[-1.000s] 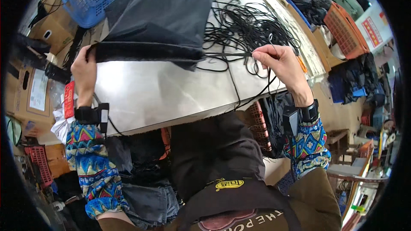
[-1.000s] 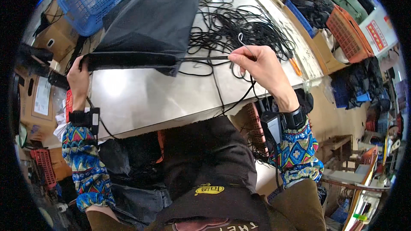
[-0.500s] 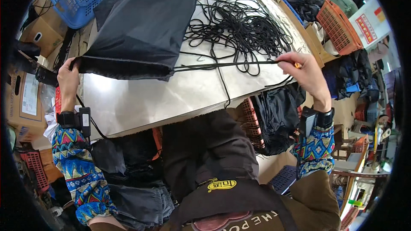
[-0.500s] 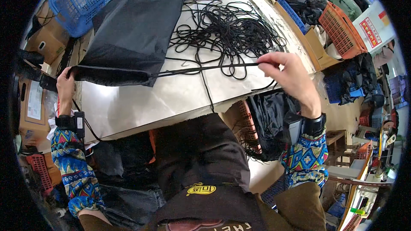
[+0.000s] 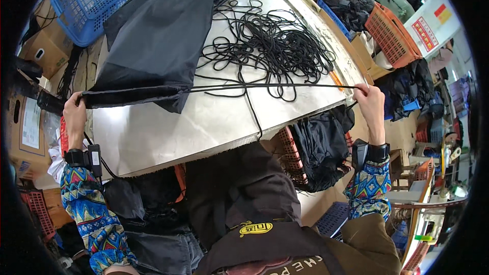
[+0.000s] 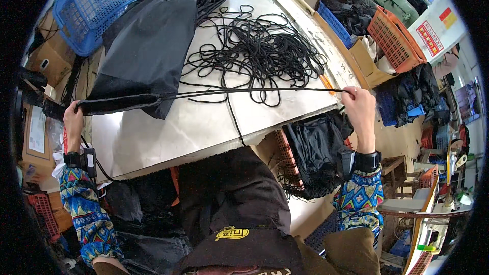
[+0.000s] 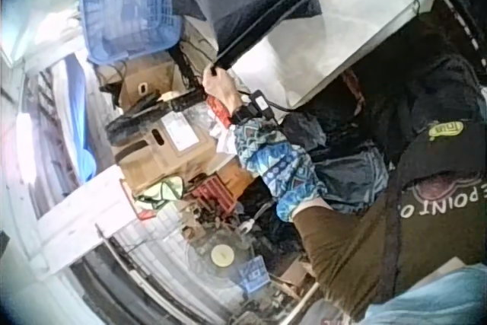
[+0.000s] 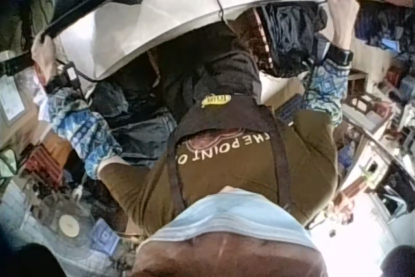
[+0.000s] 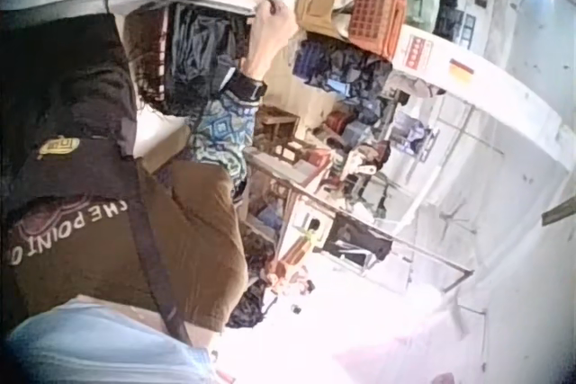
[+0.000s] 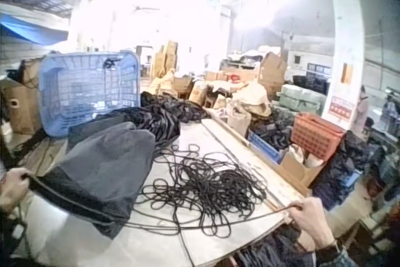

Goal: The person assembles black drawstring bags by threading elastic cords through the top hems using a metal hook tool. They repeatedly pick up bags, thread the elastic through the casing, and pull it through to form the drawstring closure. The process is repeated for multiple bags on a cluttered workbench.

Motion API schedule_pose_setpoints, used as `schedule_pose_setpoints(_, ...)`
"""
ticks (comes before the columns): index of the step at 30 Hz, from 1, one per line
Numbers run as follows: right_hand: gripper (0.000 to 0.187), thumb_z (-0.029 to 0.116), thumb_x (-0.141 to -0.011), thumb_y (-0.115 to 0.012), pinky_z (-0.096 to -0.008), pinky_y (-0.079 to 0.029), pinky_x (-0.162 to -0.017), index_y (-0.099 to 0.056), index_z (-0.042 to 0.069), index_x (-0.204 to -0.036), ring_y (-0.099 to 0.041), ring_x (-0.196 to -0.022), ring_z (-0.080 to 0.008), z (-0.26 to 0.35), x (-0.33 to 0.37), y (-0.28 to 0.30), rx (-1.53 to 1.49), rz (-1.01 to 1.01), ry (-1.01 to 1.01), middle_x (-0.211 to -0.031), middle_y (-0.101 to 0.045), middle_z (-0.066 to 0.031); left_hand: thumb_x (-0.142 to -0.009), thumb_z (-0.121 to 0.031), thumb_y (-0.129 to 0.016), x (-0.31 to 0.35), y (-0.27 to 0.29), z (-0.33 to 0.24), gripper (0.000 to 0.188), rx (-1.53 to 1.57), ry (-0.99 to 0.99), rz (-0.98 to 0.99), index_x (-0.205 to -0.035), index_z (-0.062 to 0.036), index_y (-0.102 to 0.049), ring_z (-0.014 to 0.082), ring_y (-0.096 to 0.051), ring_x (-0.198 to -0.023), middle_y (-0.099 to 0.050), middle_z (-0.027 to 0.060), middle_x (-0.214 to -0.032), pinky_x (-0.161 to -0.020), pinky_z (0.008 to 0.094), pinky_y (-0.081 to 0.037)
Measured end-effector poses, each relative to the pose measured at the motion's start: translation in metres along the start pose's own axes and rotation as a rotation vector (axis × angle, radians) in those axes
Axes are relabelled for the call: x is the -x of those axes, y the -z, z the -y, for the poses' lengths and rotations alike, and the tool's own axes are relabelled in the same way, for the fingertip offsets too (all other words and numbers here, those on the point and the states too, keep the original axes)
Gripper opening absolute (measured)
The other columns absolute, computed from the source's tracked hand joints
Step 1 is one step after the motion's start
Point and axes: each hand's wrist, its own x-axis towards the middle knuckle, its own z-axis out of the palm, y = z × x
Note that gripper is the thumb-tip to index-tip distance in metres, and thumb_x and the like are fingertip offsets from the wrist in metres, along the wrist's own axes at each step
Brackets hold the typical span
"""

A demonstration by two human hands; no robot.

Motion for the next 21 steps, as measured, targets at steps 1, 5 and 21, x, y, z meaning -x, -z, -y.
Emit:
schedule_pose_setpoints(1, 0.025, 0.015, -0.077, -0.058, -0.0303, -0.049, -0.063, -0.069, 0.002, -0.094, -0.066, -0.065, -0.0222, -0.010, -0.004, 0.001, 0.091, -0.042, -0.003, -0.073, -0.066, -0.0156, -0.088, -0.013, -0.052, 0.001, 0.002, 0.002, 0.025, 0.009, 0.015, 0.003, -0.107, -0.0009, -0.063, 0.0226, -0.064, -0.079, -0.068, 0.0159, -0.088, -0.073, 0.0322, -0.047)
schedule_pose_setpoints(5, 0.024, 0.016, -0.077, -0.059, -0.0315, -0.049, -0.063, -0.069, 0.003, -0.096, -0.066, -0.066, -0.0198, -0.052, -0.010, 0.016, 0.225, -0.172, 0.116, -0.076, -0.067, -0.0159, -0.084, -0.010, -0.052, 0.010, 0.022, -0.011, 0.027, 0.056, 0.183, 0.169, -0.107, -0.0012, -0.064, 0.0171, -0.061, -0.075, -0.068, 0.0113, -0.085, -0.070, 0.0305, -0.047)
schedule_pose_setpoints(21, 0.051, 0.022, -0.070, -0.080, -0.0219, -0.043, -0.067, -0.063, -0.005, -0.110, -0.052, -0.075, -0.0070, 0.058, 0.027, 0.008, -0.483, 0.826, 0.148, -0.096, -0.067, -0.0047, -0.083, -0.019, -0.054, 0.000, 0.162, 0.024, 0.025, -0.274, 0.012, -0.031, -0.094, -0.0005, -0.066, 0.0283, -0.062, -0.064, -0.065, 0.0176, -0.074, -0.059, 0.0405, -0.047)
